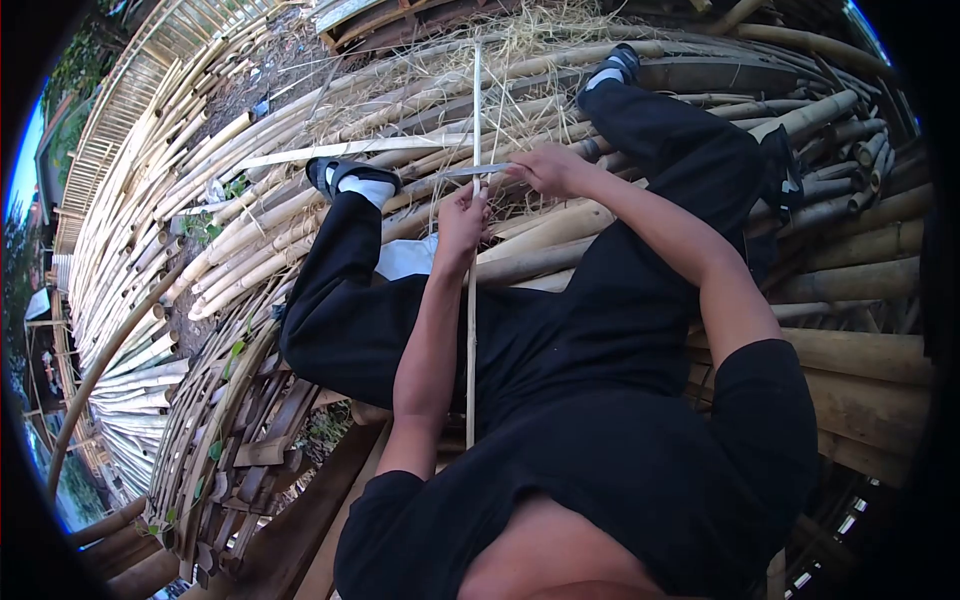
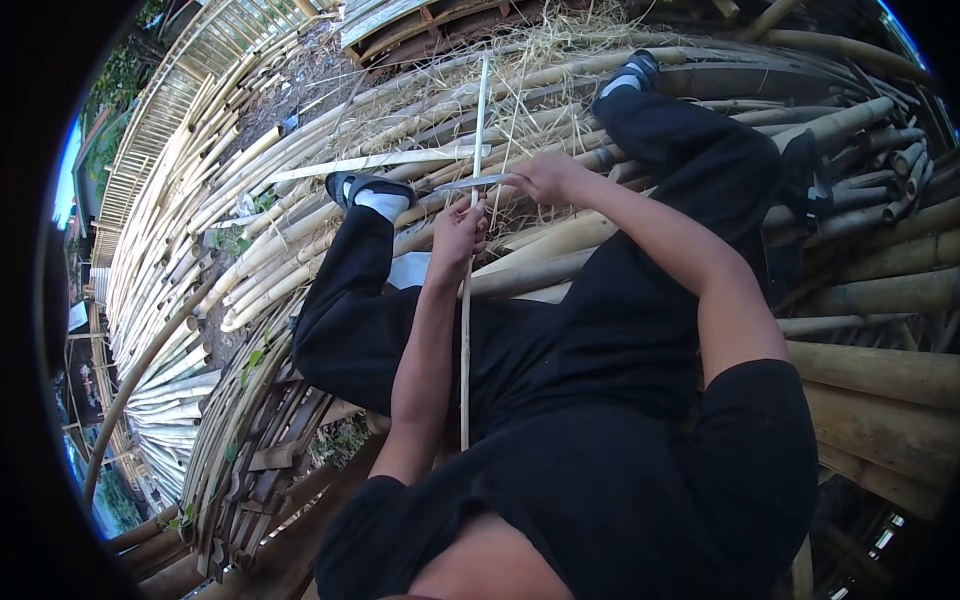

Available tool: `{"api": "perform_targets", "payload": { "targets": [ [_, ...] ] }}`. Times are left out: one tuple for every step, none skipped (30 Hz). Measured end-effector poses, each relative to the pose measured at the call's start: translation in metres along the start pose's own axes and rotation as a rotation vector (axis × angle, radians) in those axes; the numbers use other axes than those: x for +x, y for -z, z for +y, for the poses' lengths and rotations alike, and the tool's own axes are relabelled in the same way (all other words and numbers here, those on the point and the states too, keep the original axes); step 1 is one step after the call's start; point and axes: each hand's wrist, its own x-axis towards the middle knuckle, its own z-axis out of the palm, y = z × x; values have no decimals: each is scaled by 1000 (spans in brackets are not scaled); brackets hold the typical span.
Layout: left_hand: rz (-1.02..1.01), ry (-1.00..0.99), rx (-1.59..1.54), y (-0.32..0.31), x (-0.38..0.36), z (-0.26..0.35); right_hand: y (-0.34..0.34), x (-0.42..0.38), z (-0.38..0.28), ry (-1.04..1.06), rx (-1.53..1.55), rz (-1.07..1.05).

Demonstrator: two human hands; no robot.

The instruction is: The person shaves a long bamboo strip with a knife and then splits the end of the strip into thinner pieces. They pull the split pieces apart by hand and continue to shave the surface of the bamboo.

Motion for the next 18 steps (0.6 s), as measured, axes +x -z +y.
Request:
{"api": "perform_targets", "payload": {
  "targets": [
    [-1, 4, 6, 0, 0, 1, 0, 2, 1, -1, -1, 1],
    [-3, 9, 11, 0, 0, 1, 0, 3, 1, -25, -13, -17],
    [-7, 12, 12, 2, 1, 0, -1, 2, 3, -52, -23, -35],
    [-13, 11, -2, 3, 5, -1, -1, 3, 7, -55, -28, -34],
    [-18, 14, -15, 4, 7, -4, -3, 2, 11, -23, -19, 3],
    [-24, 10, -10, 4, 7, -3, -3, 3, 13, 11, -10, 48],
    [-10, 15, -8, 2, 9, -1, 2, 7, 18, 13, -22, 56],
    [5, 31, -5, 0, 7, -2, 3, 6, 21, -44, -49, 31],
    [0, 29, -3, 2, 7, -4, 3, 6, 23, -101, -76, 9],
    [-20, 33, -17, 2, 9, -5, -1, 12, 43, -100, -85, 14],
    [-39, 42, -29, 3, 9, -6, -13, 17, 76, -85, -157, 122],
    [-42, 42, -25, 4, -2, -8, -20, 14, 96, -74, -222, 229],
    [-75, 57, -53, 6, -13, -7, 11, 2, 94, -350, -192, 170],
    [-103, 70, -80, 9, -21, -5, 44, -5, 85, -618, -153, 109],
    [-84, 64, -51, 13, -25, -7, 48, -4, 87, -609, -147, 117],
    [-75, 64, -44, 18, -21, -5, 47, -3, 88, -618, -116, 158],
    [-83, 77, -106, 21, -15, -5, 43, -4, 87, -631, -87, 192],
    [-94, 90, -175, 21, -9, -6, 33, -2, 79, -532, -29, 190]
  ]
}}
